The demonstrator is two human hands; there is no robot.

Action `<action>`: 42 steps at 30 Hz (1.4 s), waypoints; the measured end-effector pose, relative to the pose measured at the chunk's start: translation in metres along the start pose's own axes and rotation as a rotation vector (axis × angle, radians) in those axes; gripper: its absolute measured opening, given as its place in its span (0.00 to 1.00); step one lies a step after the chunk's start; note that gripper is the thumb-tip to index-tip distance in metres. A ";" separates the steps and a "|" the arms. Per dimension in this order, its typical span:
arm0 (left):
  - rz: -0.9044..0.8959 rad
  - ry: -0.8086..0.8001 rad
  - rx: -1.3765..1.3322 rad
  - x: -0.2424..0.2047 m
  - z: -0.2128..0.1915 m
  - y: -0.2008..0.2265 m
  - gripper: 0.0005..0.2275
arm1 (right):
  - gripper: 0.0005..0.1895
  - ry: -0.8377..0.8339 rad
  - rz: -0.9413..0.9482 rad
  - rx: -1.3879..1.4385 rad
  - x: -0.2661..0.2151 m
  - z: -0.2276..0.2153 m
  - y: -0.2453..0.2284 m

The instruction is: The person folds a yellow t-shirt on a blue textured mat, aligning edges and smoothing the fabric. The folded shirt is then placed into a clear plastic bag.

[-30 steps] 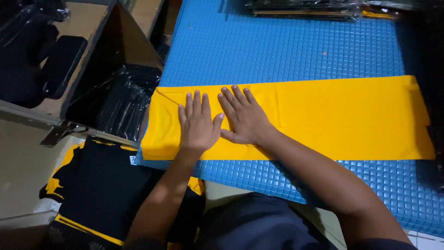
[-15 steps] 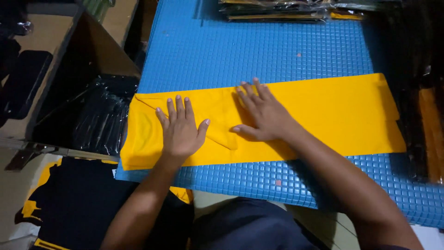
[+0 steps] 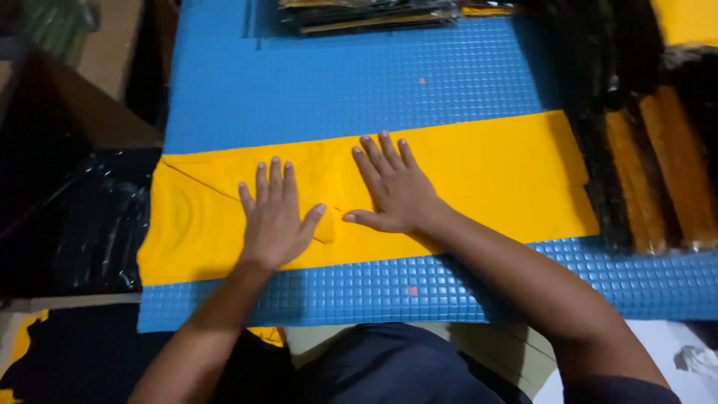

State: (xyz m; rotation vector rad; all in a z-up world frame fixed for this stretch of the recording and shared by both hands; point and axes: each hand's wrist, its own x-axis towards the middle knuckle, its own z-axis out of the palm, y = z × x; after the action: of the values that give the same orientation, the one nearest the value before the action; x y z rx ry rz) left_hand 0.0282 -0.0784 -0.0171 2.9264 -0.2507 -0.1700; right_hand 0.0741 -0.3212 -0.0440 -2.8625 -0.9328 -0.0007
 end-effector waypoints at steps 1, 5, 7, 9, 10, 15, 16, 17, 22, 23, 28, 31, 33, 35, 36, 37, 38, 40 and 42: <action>0.014 -0.004 0.000 0.005 -0.002 -0.002 0.38 | 0.60 0.000 0.014 -0.001 0.000 0.001 -0.001; 0.133 0.042 -0.039 0.024 -0.007 -0.014 0.37 | 0.59 0.007 0.084 0.008 0.001 0.002 -0.004; 0.156 0.046 -0.054 0.032 -0.005 -0.018 0.37 | 0.58 0.003 0.106 0.007 -0.004 -0.001 0.003; 0.157 0.053 -0.039 0.037 -0.001 -0.024 0.38 | 0.59 -0.003 0.114 0.004 -0.016 -0.003 0.011; 0.168 0.045 -0.039 0.036 -0.001 -0.023 0.38 | 0.59 -0.005 0.127 0.007 -0.028 -0.007 0.017; 0.161 0.115 -0.068 0.032 -0.004 -0.021 0.36 | 0.60 0.043 0.205 -0.065 -0.091 -0.021 0.063; 0.160 0.114 -0.069 0.033 0.001 -0.025 0.36 | 0.60 0.042 0.204 -0.064 -0.105 -0.022 0.072; 0.159 0.127 -0.063 0.034 0.006 -0.028 0.34 | 0.60 0.050 0.243 -0.061 -0.120 -0.024 0.081; 0.155 0.087 -0.030 0.053 0.001 -0.046 0.32 | 0.55 0.038 0.296 -0.003 -0.160 -0.021 0.090; 0.196 0.079 -0.031 0.059 -0.001 -0.051 0.31 | 0.54 0.044 0.326 0.002 -0.162 -0.021 0.083; 0.298 0.091 0.009 0.103 -0.003 -0.083 0.31 | 0.56 0.005 0.428 -0.073 -0.151 -0.008 0.052; 0.350 0.093 0.037 0.125 -0.003 -0.099 0.30 | 0.57 -0.055 0.508 -0.111 -0.138 -0.008 0.029; 0.354 0.149 0.136 0.135 -0.006 -0.099 0.28 | 0.59 -0.151 0.560 -0.106 -0.130 -0.015 0.017; 0.366 0.219 0.104 0.122 -0.010 -0.073 0.28 | 0.57 -0.190 0.559 -0.048 -0.131 -0.040 0.013; 0.373 0.301 0.079 0.122 -0.016 -0.060 0.29 | 0.56 -0.215 0.552 0.009 -0.128 -0.053 0.013; 0.392 0.304 0.077 0.117 -0.007 -0.041 0.29 | 0.56 -0.208 0.570 0.006 -0.129 -0.044 0.034; 0.481 0.445 0.062 0.108 0.005 -0.023 0.28 | 0.43 -0.030 0.486 -0.129 -0.135 -0.035 0.054; 0.581 0.572 0.028 0.080 0.018 0.028 0.28 | 0.30 0.128 0.417 -0.266 -0.153 -0.022 0.095; 0.802 0.486 -0.174 0.040 0.016 0.092 0.25 | 0.26 0.211 0.635 -0.309 -0.178 -0.017 0.140</action>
State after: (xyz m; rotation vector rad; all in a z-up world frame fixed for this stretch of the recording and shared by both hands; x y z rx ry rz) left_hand 0.0512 -0.1776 -0.0175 2.3638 -1.1917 0.5878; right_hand 0.0126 -0.5399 -0.0515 -3.2166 0.0419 -0.4042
